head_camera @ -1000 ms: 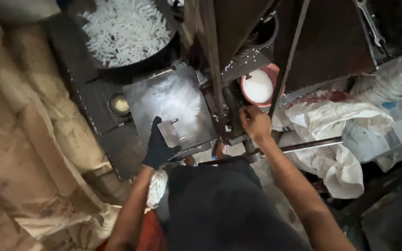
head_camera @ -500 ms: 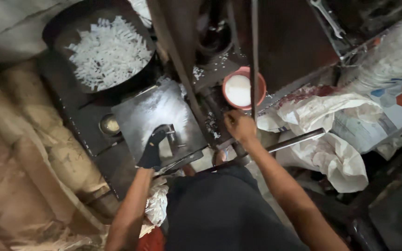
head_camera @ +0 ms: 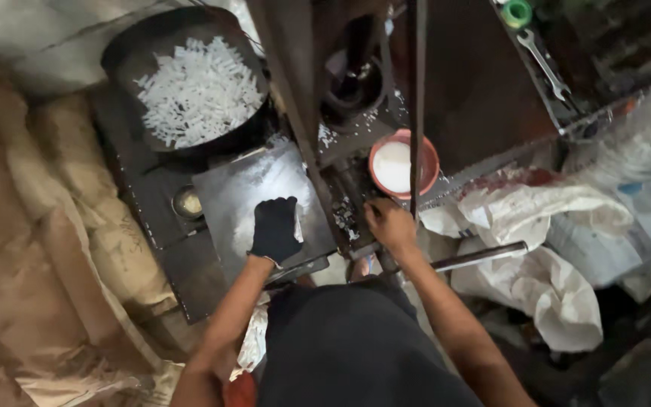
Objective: The person operates a manual press machine by placing a metal block into the press, pulling a lever to activate the press, and then removing the block. This cycle is repeated multiple times throughout the clip.
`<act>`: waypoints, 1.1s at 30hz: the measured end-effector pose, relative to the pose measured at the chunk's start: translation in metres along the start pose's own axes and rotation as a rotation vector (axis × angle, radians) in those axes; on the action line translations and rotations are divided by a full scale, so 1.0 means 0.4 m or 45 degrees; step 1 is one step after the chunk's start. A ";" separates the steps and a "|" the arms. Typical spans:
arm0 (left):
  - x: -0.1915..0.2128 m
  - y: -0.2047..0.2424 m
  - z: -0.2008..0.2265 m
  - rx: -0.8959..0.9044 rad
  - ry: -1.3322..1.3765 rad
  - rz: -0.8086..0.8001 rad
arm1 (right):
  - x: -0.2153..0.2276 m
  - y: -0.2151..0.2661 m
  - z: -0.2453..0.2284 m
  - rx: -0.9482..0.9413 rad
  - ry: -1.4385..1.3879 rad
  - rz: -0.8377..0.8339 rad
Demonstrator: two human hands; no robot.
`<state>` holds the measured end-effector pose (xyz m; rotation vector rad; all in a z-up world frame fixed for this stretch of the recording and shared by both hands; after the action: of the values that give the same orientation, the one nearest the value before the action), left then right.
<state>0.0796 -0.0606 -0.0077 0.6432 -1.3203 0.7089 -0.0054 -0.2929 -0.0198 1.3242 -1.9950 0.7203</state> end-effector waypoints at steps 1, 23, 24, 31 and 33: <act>-0.011 -0.003 -0.010 -0.008 0.006 0.002 | 0.000 -0.008 -0.004 0.024 -0.011 0.012; -0.174 0.196 -0.393 0.857 0.672 0.327 | -0.542 0.129 -0.243 -0.492 -1.217 -0.644; -0.132 0.196 -0.366 0.710 0.513 0.446 | -0.595 0.132 -0.222 -0.572 -1.195 -0.661; -0.139 0.211 -0.383 0.895 0.688 0.390 | -0.742 0.152 -0.107 -0.731 -1.260 -0.656; -0.119 0.194 -0.360 0.711 0.473 0.408 | -0.750 0.164 -0.080 -0.716 -1.252 -0.650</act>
<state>0.1046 0.0946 -0.0732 0.7019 -0.8819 1.4154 0.0285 -0.0704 -0.2310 1.8646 -2.1009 -0.8370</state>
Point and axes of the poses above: each hand's wrist, its own y-axis away from the middle knuckle, its own x-axis out of the back of the hand, z = x × y, the point moved 10 cm from there along -y, towards the middle knuckle, and after that the axes turned 7 degrees about -y, right-handed, at the moved point
